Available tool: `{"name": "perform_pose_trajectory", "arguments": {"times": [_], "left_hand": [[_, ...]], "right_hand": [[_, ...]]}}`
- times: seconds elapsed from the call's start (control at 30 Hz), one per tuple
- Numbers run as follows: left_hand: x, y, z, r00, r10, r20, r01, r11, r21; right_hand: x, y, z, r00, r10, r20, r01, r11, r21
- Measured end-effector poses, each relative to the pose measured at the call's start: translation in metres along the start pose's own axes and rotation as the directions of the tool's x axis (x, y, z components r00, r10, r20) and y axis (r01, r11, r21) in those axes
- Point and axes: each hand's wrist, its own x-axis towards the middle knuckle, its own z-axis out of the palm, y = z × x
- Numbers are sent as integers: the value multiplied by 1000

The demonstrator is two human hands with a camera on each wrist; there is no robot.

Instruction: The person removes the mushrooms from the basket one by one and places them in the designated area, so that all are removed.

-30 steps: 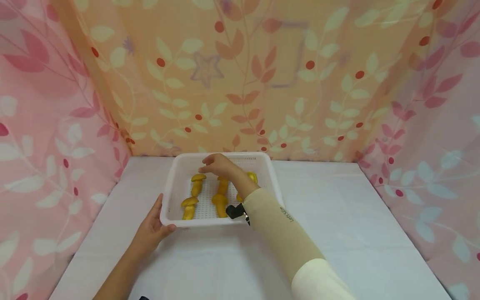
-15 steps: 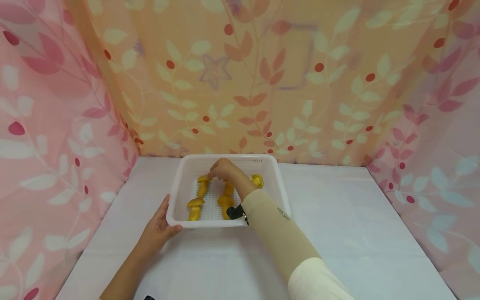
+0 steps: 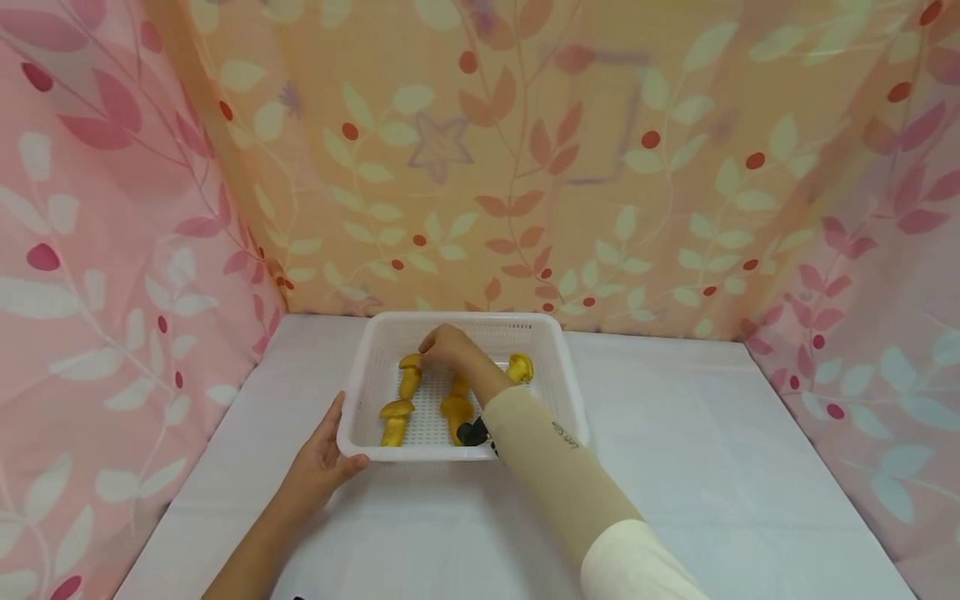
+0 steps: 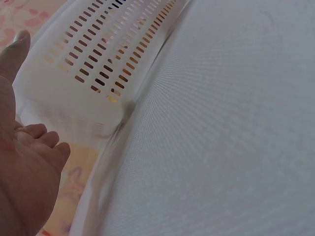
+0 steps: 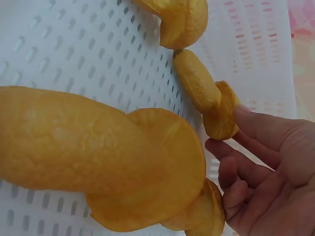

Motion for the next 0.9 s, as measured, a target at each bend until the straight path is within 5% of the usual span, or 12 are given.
{"name": "perform_pose_trajectory", "arguments": {"times": [0.63,0.9], "left_hand": [[0,-3,4,1000,1,-1,-1,1000,4],[-1,-2,4,1000,-29,-8,29,1000,-3]], "right_hand": [[2,2,-1,999,25,-35,-26,999,-41],[3,-1,-9,999,38,-12,-37,997,63]]}}
